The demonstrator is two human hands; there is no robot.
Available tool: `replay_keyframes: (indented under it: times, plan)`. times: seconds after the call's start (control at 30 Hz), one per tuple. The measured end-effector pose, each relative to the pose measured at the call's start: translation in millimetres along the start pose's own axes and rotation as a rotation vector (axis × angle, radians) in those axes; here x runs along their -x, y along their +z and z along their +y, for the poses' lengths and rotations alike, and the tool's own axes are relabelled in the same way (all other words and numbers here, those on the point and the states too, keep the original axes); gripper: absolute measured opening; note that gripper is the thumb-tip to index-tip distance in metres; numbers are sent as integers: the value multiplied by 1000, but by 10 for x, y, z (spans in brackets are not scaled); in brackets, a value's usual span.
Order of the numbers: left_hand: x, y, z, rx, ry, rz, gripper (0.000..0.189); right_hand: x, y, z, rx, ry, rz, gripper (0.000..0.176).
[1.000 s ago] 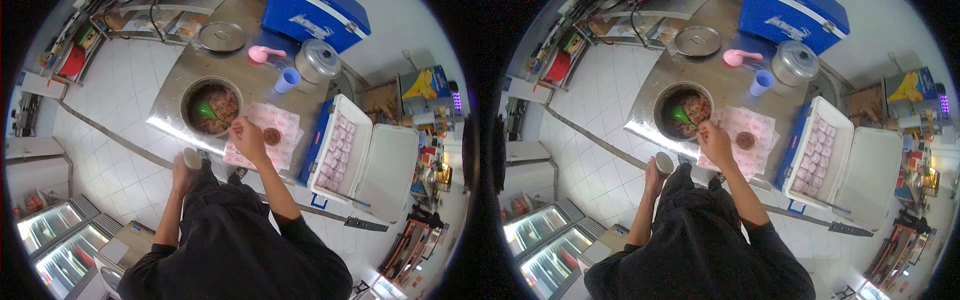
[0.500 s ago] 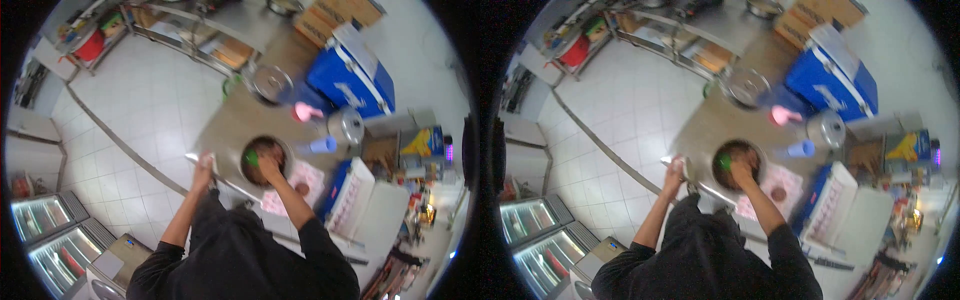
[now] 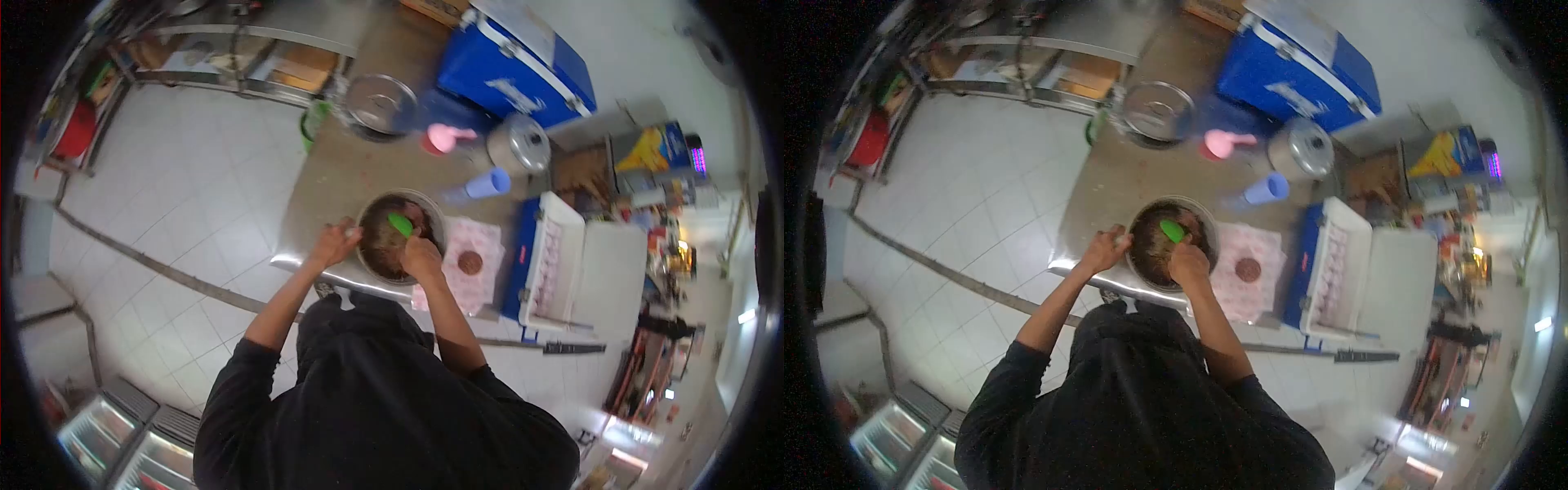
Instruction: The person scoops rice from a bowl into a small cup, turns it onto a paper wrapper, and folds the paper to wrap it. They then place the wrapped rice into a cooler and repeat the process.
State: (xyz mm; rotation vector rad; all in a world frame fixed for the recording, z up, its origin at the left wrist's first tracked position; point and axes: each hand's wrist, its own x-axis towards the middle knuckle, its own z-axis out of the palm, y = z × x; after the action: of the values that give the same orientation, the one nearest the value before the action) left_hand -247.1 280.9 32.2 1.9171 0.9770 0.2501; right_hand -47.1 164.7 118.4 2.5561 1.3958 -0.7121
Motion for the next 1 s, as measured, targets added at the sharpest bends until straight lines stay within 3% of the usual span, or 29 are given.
replay_keyframes:
  times: [0.03,0.1,0.13,0.23,0.37,0.43,0.53,0.67,0.77,0.8,0.9,1.0]
  plan:
    - [126,57,27,-8,44,23,53,21,11,64,2,56,45,59]
    - [316,127,181,16,-111,-60,50,7,-17,132,12,134,142,69]
    - [410,140,230,24,-198,-95,49,-58,98,217,14,58,162,71]
    - [531,217,413,48,-169,-45,50,-314,440,236,3,2,201,68]
    - [511,410,403,151,-288,46,43,-385,515,323,-71,-115,99,43]
    - [513,457,364,150,-289,73,43,-167,336,185,-42,-72,-29,39]
    - [521,461,399,132,-253,134,43,228,57,161,79,-249,-3,38]
    - [518,431,446,35,-156,199,41,-366,37,287,-69,-119,45,37]
    - [481,393,510,-78,-159,200,39,-127,202,121,185,-331,-10,26]
    - [488,375,509,-73,-132,204,39,84,153,113,213,-423,-67,35]
    - [519,383,551,-115,-118,242,41,167,114,312,224,-411,76,36]
    - [511,261,691,-208,-119,136,44,-365,-159,321,330,-407,185,30]
